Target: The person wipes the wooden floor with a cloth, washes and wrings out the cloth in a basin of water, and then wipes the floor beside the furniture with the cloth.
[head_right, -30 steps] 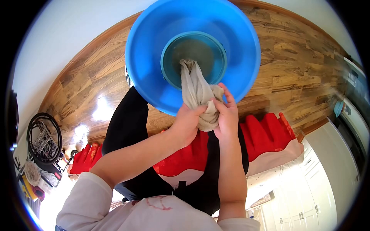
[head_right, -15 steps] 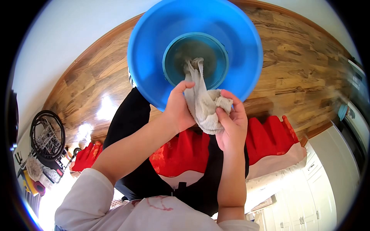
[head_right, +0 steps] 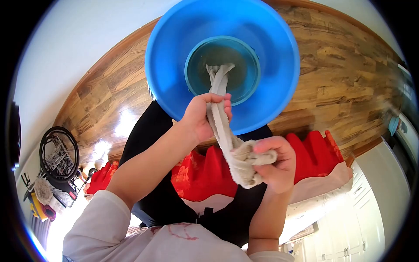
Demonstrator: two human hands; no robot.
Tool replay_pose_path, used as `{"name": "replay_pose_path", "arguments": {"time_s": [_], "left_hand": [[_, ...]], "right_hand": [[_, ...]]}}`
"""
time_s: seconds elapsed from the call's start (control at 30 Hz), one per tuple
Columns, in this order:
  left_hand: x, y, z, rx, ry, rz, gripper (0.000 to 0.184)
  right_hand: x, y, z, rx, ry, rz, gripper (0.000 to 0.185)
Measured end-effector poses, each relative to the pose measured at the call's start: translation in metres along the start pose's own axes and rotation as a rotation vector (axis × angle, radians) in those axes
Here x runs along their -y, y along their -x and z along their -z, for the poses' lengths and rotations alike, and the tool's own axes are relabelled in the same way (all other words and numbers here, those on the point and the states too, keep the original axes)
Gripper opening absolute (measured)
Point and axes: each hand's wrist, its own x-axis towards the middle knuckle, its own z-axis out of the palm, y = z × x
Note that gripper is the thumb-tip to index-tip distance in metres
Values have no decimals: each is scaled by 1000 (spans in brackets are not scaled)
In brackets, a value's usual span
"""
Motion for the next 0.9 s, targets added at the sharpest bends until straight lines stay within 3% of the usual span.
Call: {"name": "replay_pose_path", "arguments": {"time_s": [0.07, 0.17, 0.27, 0.4, 0.43, 0.57, 0.77, 0.87, 0.9], "left_hand": [[-3, -3, 7, 46, 56, 28, 28], [8, 8, -3, -69, 6, -112, 32], [17, 15, 1, -5, 24, -118, 33], [37, 32, 5, 3, -185, -234, 34], [41, 34, 9, 34, -262, -230, 35], [50, 35, 16, 129, -343, -192, 40], [48, 40, 11, 103, -323, -241, 43], [47, 38, 12, 105, -329, -296, 45], [46, 35, 13, 111, -338, -322, 46]], "right_hand": [[-1, -5, 6, -70, -112, 0, 39], [-1, -24, 17, -198, -190, 72, 38], [-1, -43, 23, -324, -235, 46, 45], [-19, -65, 24, -403, -214, 21, 55], [-26, -68, 25, -391, -192, 11, 68], [-55, -83, 20, -439, -77, -78, 88], [-65, -92, 22, -450, 285, -103, 82], [-67, -89, 33, -368, 420, -221, 75], [-67, -89, 35, -389, 459, -376, 73]]}}
